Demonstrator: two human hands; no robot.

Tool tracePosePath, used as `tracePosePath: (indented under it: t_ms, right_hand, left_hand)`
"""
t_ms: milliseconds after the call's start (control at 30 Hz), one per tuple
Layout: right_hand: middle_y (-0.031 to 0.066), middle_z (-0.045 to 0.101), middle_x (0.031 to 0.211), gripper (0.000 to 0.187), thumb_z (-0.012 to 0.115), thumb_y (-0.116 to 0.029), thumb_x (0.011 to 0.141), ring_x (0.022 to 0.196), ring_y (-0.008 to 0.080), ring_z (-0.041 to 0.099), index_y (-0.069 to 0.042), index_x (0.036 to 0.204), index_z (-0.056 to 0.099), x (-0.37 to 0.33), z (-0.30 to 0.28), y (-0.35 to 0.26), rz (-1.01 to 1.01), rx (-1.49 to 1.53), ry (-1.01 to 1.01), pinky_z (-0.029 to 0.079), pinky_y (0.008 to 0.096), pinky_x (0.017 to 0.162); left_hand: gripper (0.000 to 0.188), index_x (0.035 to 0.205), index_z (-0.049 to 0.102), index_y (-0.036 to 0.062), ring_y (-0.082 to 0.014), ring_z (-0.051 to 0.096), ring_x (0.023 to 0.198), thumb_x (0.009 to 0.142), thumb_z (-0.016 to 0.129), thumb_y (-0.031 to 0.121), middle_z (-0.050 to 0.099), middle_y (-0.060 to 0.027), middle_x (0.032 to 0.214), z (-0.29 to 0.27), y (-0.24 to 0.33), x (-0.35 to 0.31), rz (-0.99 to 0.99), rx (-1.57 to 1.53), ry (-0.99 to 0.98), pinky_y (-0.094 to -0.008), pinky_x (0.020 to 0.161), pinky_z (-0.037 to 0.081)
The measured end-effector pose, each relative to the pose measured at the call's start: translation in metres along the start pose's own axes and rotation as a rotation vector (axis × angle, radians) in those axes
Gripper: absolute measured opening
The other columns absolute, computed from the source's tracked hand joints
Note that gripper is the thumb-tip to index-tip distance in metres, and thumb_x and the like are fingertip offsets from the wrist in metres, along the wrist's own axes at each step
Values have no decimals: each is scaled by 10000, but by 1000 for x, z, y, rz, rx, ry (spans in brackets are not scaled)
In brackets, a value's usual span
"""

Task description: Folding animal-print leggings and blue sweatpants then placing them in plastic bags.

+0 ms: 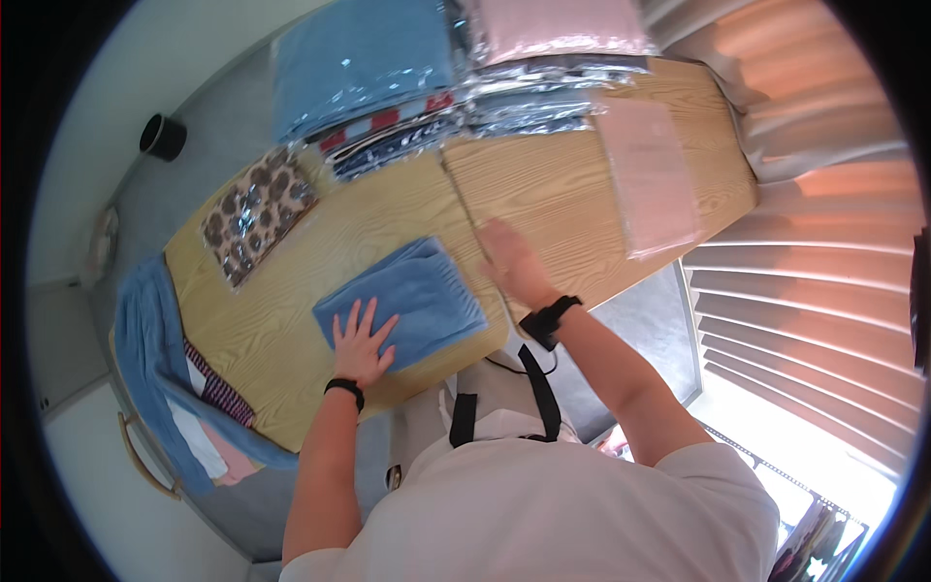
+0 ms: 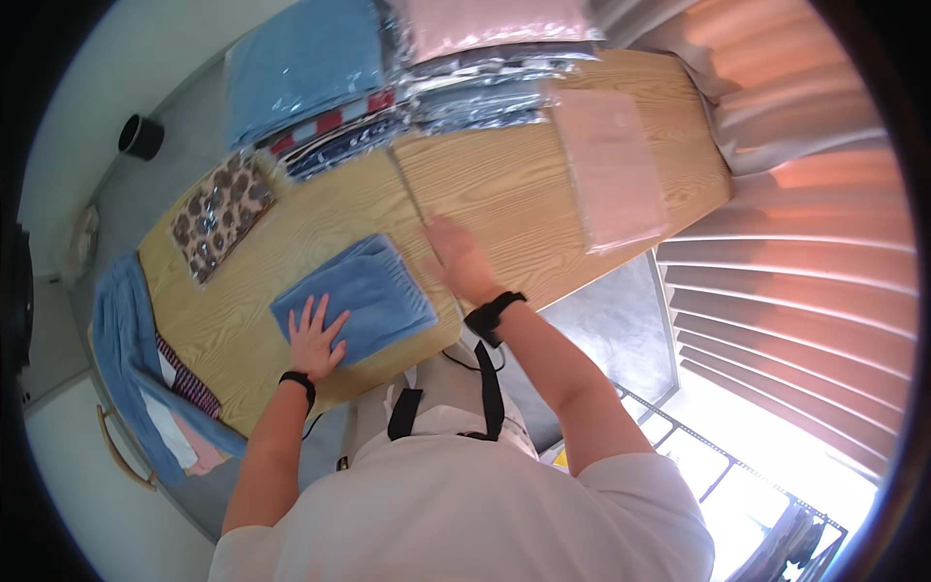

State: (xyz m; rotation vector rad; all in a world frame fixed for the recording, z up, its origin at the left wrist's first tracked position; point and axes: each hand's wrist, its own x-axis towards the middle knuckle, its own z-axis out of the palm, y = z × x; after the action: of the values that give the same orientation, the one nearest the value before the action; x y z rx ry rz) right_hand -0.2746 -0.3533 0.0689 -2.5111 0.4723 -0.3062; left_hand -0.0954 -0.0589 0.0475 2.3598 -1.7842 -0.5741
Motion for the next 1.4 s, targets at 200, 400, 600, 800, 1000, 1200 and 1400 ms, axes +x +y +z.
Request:
tracePosePath:
  t_ms: [200, 400, 600, 800, 1000, 1200, 1400]
  right_hand:
    - [168, 601, 1105, 456, 629, -306, 816, 1050, 324, 558, -56, 1181, 520, -66, -102, 190, 868, -469, 239, 460, 427, 876]
    - [151, 645, 991, 324, 590, -327, 815, 954, 311, 607, -82, 1026, 575, -76, -113, 235, 1026, -583, 21, 491, 436, 800]
    - [138, 665, 820, 214, 572, -278, 808, 821, 325, 635, -77, 780, 637, -84, -115, 258, 1045, -609, 7, 508, 431, 736]
    - [147, 671, 839, 195, 627, -247, 792, 832, 314, 646, -54, 814, 647, -91, -142, 247, 957, -233, 209, 513, 381, 709]
    - [178, 599, 1128, 210, 608, -207, 860, 1014, 267, 601, -3, 899, 635, -100, -151, 224, 588, 322, 377, 494, 333, 798]
    - [154, 302, 1465, 186, 522, -138, 926, 1319, 284, 336, 37, 933, 587, -78, -165, 51, 469, 879, 206, 330, 357, 1015]
    - [171, 232, 1494, 251, 485, -217, 955, 1374, 304, 245, -4, 836, 546, -28, -106, -85, -93, 978, -33, 221, 392, 1083]
  left_hand:
    - [536, 1293, 506, 292, -333, 197, 1371, 763, 564, 343, 252, -86, 1488, 0, 10, 11, -38, 59, -45, -639, 1043, 152]
    - [537, 1292, 505, 282, -339, 189, 1373, 762, 567, 346, 244, -97, 1489, -1, 11, 8, -77, 136, -101, -634, 1047, 148]
    - [537, 1315, 479, 272, -340, 167, 1381, 787, 555, 333, 223, -102, 1497, -6, 18, 13, -98, 192, -151, -628, 1052, 143]
    - [533, 1335, 453, 272, -332, 161, 1385, 813, 540, 334, 187, -96, 1511, -11, 25, 9, -121, 217, -193, -622, 1055, 147]
    - [537, 1341, 446, 275, -319, 159, 1388, 816, 536, 341, 184, -91, 1512, -15, 29, 10, -112, 231, -182, -630, 1041, 181]
    - [551, 1345, 437, 291, -304, 190, 1382, 807, 542, 345, 206, -82, 1504, -17, 25, 6, -109, 255, -126, -626, 1030, 201]
    - [539, 1323, 465, 270, -318, 207, 1374, 792, 550, 304, 245, -98, 1490, 0, 25, 0, -66, 172, 55, -641, 1014, 206]
